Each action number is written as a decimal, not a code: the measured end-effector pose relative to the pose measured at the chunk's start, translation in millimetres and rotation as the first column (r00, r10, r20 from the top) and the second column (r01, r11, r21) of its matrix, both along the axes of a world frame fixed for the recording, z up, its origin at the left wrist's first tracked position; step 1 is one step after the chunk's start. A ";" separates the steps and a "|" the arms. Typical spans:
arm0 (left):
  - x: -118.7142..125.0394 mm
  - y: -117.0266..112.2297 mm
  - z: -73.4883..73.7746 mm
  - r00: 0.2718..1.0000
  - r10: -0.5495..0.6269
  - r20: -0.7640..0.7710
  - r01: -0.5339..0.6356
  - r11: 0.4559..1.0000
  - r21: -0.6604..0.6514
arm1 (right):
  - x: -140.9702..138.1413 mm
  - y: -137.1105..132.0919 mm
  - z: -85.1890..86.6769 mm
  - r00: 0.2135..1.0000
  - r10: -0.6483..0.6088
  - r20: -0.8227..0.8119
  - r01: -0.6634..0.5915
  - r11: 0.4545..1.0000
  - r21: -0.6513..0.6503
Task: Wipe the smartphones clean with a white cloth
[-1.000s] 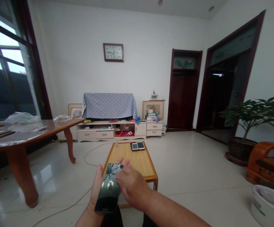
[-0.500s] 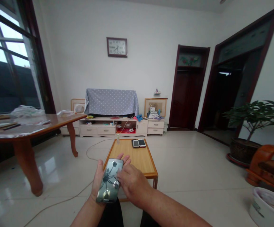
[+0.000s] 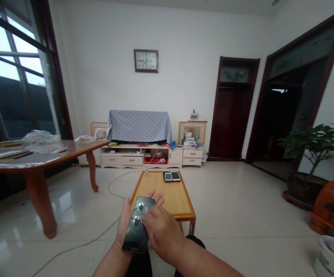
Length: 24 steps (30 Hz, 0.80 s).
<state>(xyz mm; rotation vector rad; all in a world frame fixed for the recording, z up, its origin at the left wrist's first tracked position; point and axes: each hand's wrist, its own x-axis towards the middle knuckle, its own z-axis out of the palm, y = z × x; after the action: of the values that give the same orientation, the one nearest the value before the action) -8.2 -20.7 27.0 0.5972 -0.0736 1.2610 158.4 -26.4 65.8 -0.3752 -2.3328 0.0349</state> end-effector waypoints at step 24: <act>22.9 -4.9 -13.8 0.997 -0.052 -0.063 0.052 0.999 -0.004 | -10.6 -3.6 -9.4 0.965 -0.241 -0.101 0.231 0.968 -0.099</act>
<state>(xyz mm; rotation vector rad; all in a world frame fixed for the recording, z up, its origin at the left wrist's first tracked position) 14.7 -25.6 13.2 0.6289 -0.0344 1.1910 147.8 -30.0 56.4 -0.6753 -2.1657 0.0398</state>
